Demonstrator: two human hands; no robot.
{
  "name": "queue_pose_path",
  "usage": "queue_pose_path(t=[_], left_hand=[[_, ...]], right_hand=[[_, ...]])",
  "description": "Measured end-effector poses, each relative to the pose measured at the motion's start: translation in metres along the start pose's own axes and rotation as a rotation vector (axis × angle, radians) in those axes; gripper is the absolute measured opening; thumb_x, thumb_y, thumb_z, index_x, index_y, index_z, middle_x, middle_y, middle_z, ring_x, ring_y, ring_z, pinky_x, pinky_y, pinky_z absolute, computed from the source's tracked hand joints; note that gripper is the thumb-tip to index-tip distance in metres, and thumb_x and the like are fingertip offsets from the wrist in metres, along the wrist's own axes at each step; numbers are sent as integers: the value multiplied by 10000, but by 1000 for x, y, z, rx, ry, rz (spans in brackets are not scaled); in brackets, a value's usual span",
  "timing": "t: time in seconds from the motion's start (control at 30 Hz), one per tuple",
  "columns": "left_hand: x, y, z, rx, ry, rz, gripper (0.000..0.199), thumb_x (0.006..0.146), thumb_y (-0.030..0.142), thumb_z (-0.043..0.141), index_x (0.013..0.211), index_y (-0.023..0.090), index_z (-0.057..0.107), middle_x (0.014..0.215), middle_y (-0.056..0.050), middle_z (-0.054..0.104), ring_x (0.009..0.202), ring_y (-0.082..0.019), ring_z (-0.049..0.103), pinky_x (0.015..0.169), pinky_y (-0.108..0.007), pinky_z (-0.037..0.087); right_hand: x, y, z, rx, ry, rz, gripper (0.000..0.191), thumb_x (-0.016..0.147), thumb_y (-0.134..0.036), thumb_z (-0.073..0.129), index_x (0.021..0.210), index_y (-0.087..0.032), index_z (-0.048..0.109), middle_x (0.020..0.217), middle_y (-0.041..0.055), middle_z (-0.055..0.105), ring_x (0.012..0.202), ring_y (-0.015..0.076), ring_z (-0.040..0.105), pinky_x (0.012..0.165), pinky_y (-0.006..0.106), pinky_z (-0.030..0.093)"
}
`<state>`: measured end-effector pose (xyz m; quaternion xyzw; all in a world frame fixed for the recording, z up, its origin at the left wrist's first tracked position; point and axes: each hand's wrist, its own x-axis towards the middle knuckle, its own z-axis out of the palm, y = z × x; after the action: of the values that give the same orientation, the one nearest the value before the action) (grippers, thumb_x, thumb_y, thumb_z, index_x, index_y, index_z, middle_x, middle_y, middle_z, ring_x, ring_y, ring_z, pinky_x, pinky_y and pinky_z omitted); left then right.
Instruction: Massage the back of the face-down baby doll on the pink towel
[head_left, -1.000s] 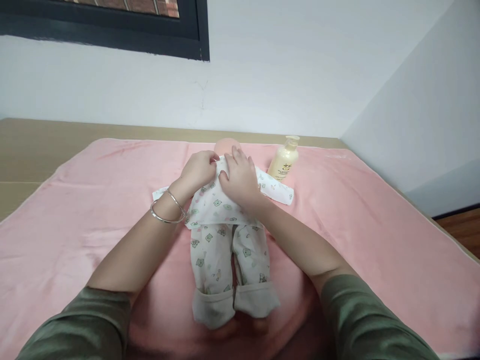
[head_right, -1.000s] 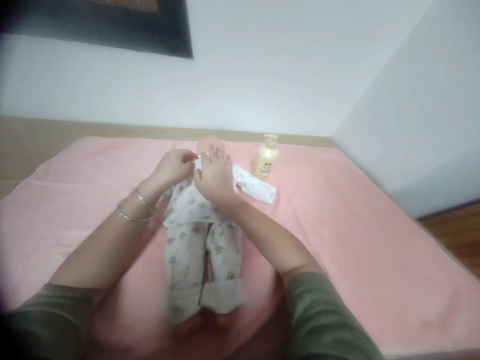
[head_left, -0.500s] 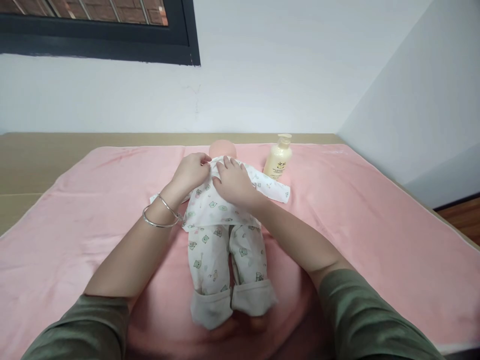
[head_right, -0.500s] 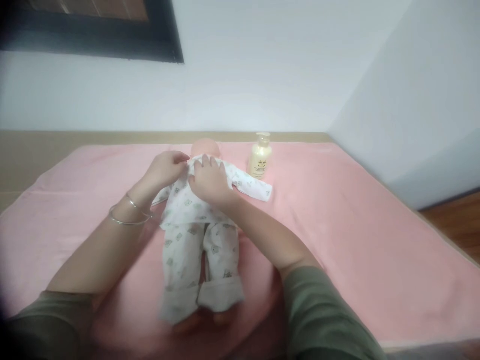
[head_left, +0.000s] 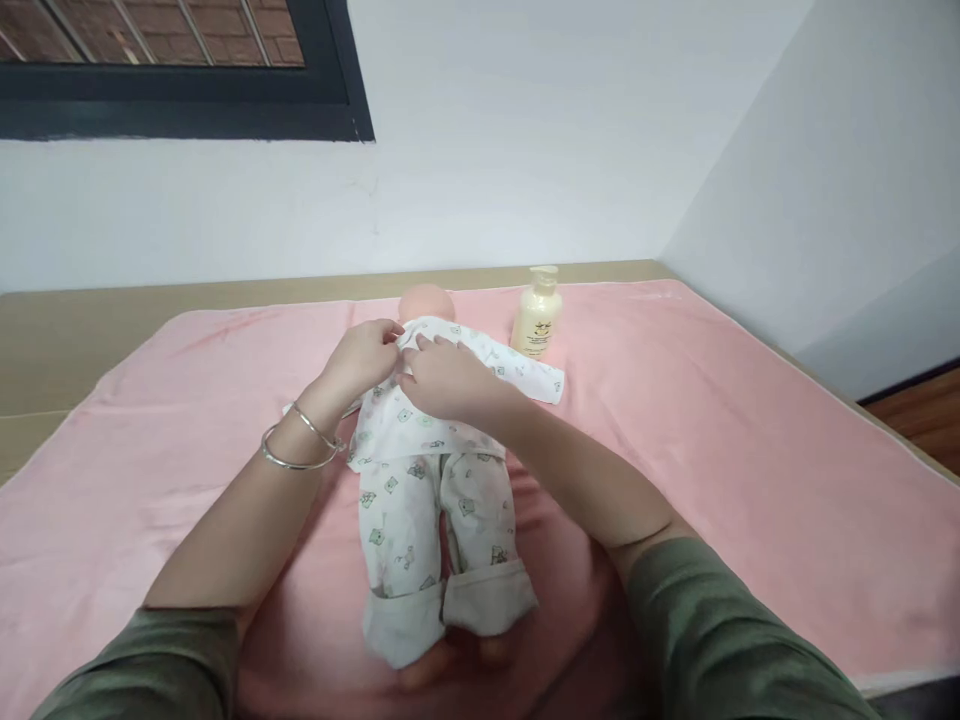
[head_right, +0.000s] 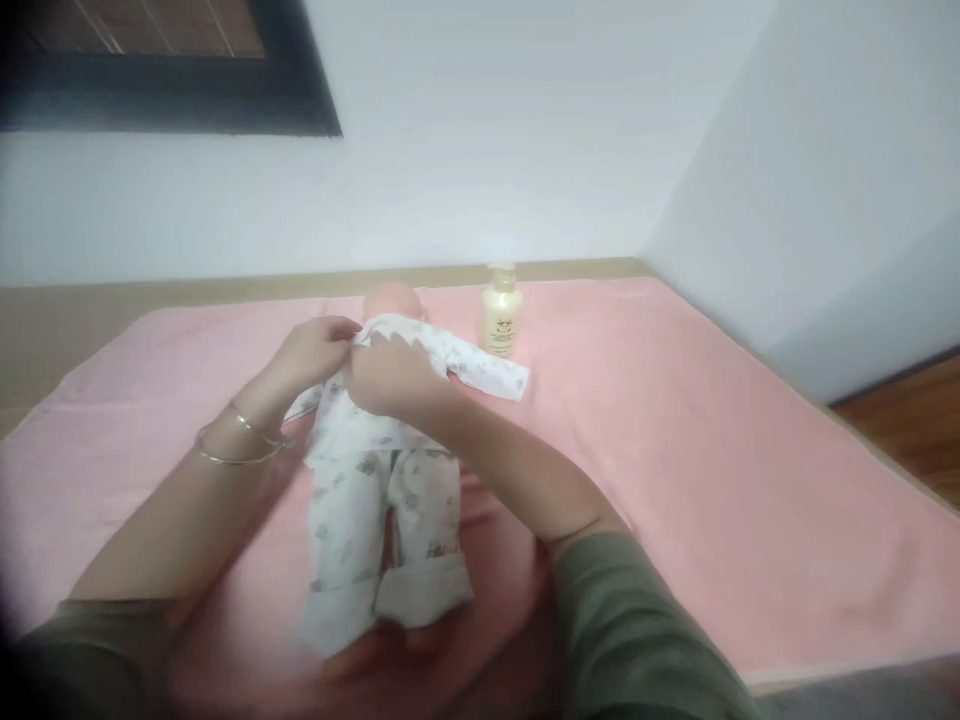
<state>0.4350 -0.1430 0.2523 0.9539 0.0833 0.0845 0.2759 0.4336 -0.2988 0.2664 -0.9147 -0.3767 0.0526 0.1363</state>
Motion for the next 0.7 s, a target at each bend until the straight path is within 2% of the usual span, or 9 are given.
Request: queue_pose_path(t=[0.03,0.07,0.17,0.23,0.33,0.43,0.53,0.63,0.7], left_hand=[[-5,5,-1,-14,-11,14,478,764,170,535,1184,188,764,1239,-111,774,1166,-337,707,1026,-441,556],[-11,11,-2,-37,-15,26,478,778,179,538,1202,193,757,1234,-107,775,1166,-341,705,1027,-449,554],[-31,28,-9,-185,-23,69,477,810,202,575,1260,215,730,1232,-90,775,1165,-322,706,1043,-450,554],[-43,38,-14,-357,-54,81,455,810,221,628,1254,228,725,1235,-83,774,1180,-307,703,1053,-441,560],[-49,50,-13,-633,-155,68,394,786,235,711,1179,241,745,1165,-82,791,1176,-305,709,1075,-452,559],[-33,64,-1,-956,-263,13,286,776,235,727,1057,190,757,1094,-117,794,1130,-315,726,1105,-493,542],[0,84,17,-1259,-292,-48,266,837,299,642,1016,129,740,1099,-174,772,1179,-326,702,1152,-510,501],[33,107,31,-1431,-300,-120,479,938,436,509,1226,96,683,1219,-212,726,1318,-331,628,1195,-483,455],[49,121,37,-1517,-329,-135,598,980,487,419,1384,78,587,1321,-225,674,1384,-328,579,1201,-466,446]], right_hand=[[-9,0,-16,69,-1,-53,430,1054,-289,362,1298,-112,669,1402,173,660,1261,333,648,1104,514,527],[-18,2,-32,97,63,-71,430,1052,-277,359,1307,-101,657,1398,175,659,1262,325,646,1100,498,534],[-41,19,-71,149,314,-41,400,1034,-270,392,1300,-127,656,1508,150,583,1393,336,566,1190,519,467],[-49,41,-86,187,479,-7,413,1029,-302,406,1348,-165,630,1537,103,559,1467,346,499,1228,548,421],[-51,82,-98,235,662,37,502,1030,-395,376,1460,-203,547,1534,58,550,1535,359,409,1259,580,344],[-44,116,-100,247,745,42,568,1021,-482,337,1501,-227,504,1524,50,545,1542,374,391,1267,614,280],[-31,126,-96,216,735,64,599,1011,-517,361,1503,-204,494,1523,83,542,1555,387,365,1286,632,218],[-15,119,-88,195,663,140,593,1003,-495,432,1476,-147,514,1561,141,510,1582,376,317,1302,615,222],[-4,116,-82,155,639,185,613,1020,-533,427,1492,-148,498,1632,150,429,1622,381,204,1307,657,144]])
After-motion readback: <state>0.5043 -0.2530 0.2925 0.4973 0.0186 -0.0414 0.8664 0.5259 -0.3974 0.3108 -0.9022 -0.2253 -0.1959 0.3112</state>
